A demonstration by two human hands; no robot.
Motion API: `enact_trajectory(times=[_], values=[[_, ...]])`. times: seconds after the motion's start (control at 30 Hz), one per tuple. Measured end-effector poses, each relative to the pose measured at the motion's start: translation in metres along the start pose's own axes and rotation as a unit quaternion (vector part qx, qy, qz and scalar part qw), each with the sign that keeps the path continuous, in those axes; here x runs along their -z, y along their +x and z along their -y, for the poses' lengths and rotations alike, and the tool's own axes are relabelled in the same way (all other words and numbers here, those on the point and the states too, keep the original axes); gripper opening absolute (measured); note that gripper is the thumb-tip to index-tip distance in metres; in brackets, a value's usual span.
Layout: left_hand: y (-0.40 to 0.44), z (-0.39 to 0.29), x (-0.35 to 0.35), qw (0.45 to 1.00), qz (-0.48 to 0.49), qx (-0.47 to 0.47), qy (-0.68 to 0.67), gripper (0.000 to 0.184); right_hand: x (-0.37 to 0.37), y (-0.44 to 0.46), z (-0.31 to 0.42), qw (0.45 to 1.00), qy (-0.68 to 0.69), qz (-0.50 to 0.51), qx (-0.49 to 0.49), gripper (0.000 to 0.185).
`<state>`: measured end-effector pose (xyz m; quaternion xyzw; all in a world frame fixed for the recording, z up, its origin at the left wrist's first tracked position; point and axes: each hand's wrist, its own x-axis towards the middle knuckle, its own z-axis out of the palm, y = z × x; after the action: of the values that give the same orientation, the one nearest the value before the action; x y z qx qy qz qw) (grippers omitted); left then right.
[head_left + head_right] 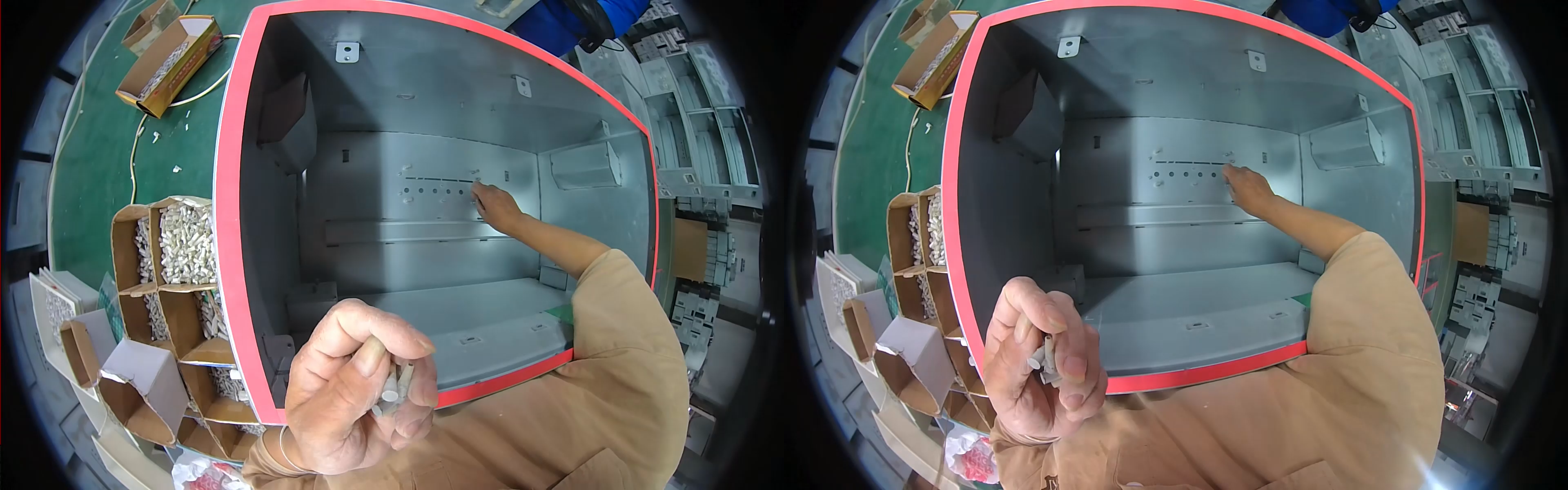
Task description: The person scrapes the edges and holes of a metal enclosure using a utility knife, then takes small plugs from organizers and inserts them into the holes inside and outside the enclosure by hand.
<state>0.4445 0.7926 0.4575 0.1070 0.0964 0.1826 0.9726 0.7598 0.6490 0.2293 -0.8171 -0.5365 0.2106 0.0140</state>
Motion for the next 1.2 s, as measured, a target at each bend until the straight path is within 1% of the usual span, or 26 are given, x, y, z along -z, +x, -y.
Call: enact_trajectory(times=[0.1,0.2,0.4,0.6,0.7,0.8,0.9,1.03,1.1,1.13,1.2], values=[[0.000,0.000,0.000,1.000,0.003,0.002,-0.002,0.020,0.003,0.001,0.003,0.999,0.027,0.011,-0.033,0.014],[-0.001,-0.001,0.000,1.000,0.002,0.004,0.001,0.020,-0.008,0.005,-0.004,0.988,0.110,-0.012,-0.103,0.012],[0.000,-0.001,0.000,1.000,0.003,0.006,-0.002,0.021,-0.008,0.007,-0.010,0.968,0.180,0.025,-0.171,0.014],[0.000,-0.001,0.000,1.000,0.002,0.004,-0.001,0.021,0.014,-0.004,0.004,0.985,0.115,0.080,-0.101,0.015],[-0.001,-0.001,0.000,1.000,-0.001,0.005,0.002,0.021,0.006,-0.007,-0.001,0.999,0.013,0.030,-0.010,0.015],[-0.001,-0.001,-0.001,1.000,-0.004,0.005,0.001,0.021,0.001,-0.002,-0.002,0.998,-0.043,0.031,-0.021,0.015],[0.000,-0.001,0.000,1.000,-0.002,-0.002,-0.004,0.021,-0.001,0.002,0.001,0.993,-0.096,0.050,-0.051,0.016],[-0.001,0.001,-0.002,0.999,-0.027,-0.014,0.011,0.025,-0.001,0.002,0.004,0.992,-0.085,0.049,-0.082,0.021],[0.001,0.002,-0.004,0.998,-0.031,-0.025,0.051,0.025,-0.003,0.002,0.003,0.992,-0.068,0.045,-0.093,0.026],[0.002,0.002,-0.005,0.996,-0.034,-0.034,0.071,0.026,-0.004,0.005,0.002,0.989,-0.074,0.060,-0.110,0.032],[0.003,0.003,-0.008,0.997,-0.054,-0.036,0.051,0.026,0.017,0.013,0.015,0.982,-0.094,0.100,-0.126,0.034]])
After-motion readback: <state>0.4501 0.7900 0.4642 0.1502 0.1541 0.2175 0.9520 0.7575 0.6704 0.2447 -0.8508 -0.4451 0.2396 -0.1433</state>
